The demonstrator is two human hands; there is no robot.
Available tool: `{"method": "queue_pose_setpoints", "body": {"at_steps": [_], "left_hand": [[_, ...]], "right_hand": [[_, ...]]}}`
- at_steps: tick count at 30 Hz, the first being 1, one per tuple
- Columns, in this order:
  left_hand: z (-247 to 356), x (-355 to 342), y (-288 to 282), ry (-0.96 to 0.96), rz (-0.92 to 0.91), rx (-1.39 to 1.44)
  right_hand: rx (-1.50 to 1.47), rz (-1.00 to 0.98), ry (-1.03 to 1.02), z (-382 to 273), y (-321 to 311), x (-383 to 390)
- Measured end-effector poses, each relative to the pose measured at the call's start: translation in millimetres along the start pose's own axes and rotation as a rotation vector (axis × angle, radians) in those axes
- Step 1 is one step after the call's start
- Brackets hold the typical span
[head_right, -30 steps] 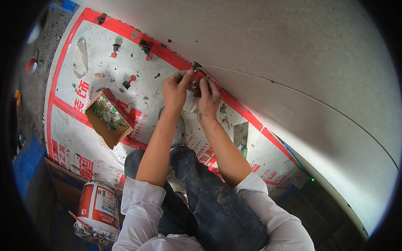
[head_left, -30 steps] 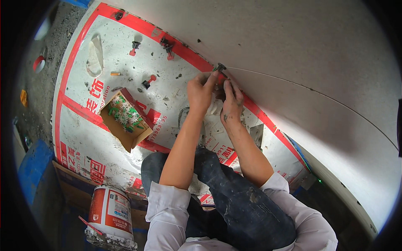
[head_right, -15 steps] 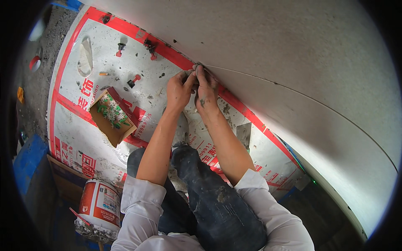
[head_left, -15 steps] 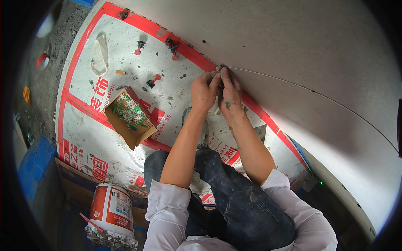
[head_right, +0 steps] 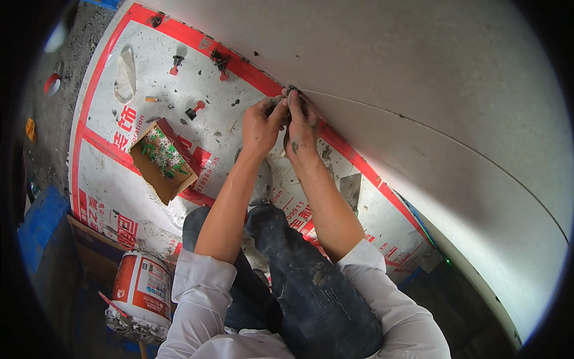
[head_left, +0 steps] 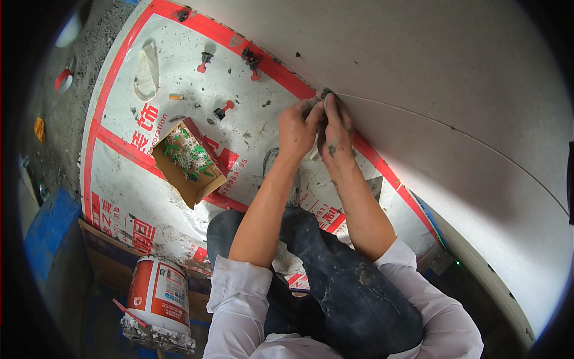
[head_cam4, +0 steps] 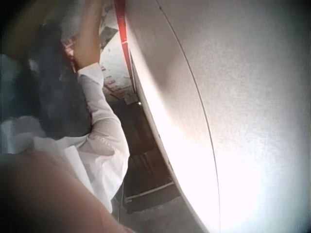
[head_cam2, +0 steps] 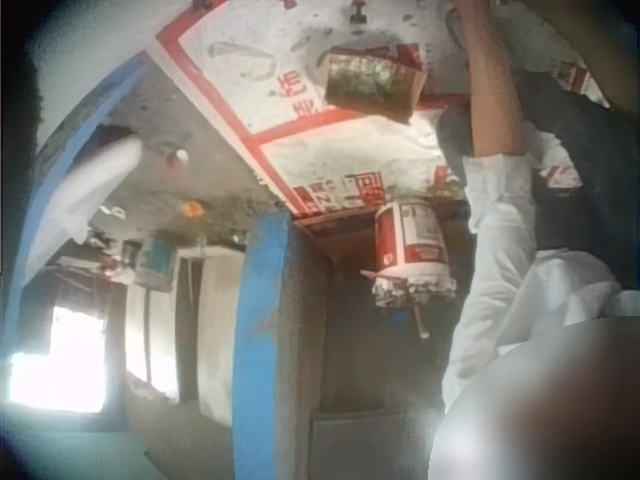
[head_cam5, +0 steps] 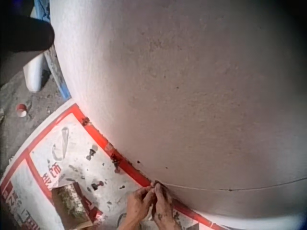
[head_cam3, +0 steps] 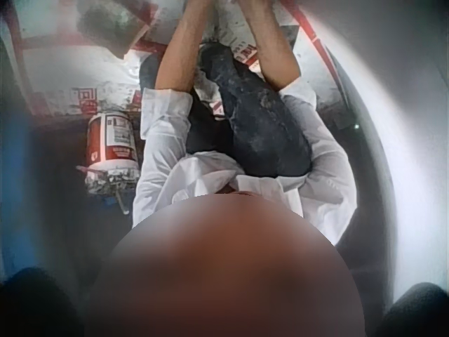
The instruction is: The recorder is applying tiles to a wall, using a laser level and tile spacers.
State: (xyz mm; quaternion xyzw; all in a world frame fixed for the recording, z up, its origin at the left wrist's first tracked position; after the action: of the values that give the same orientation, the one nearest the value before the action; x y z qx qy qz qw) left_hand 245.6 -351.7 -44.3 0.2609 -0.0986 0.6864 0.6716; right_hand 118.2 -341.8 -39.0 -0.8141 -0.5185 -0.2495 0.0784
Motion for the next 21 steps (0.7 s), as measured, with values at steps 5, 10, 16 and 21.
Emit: {"method": "queue_pose_setpoints", "body": {"at_steps": [5, 10, 16, 21], "left_hand": [[-9, -1, -5, -0.068, 0.010, 0.023], [-10, -3, -3, -0.091, 0.024, 0.041], [-12, -9, -4, -0.092, 0.016, 0.002], [-8, -6, -6, -0.093, -0.026, 0.057]], "right_hand": [[-0.043, 0.081, 0.100, 13, -1, 5], [-0.288, -0.021, 0.246, 32, 6, 0], [-0.273, -0.001, 0.263, 36, 5, -6], [0.174, 0.182, 0.054, 0, 8, 9]]}}
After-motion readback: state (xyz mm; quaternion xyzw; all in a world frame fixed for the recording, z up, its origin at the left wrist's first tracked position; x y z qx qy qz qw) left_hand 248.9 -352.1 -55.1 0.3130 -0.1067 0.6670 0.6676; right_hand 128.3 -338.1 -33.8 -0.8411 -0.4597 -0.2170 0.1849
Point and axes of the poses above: each hand's wrist, its own x-axis away from the middle knuckle, its own y-axis out of the palm, z = x × y, the point moved 8 cm from there along -x, towards the middle knuckle, and after that the axes turned 5 degrees about x, right-handed, at the moved point
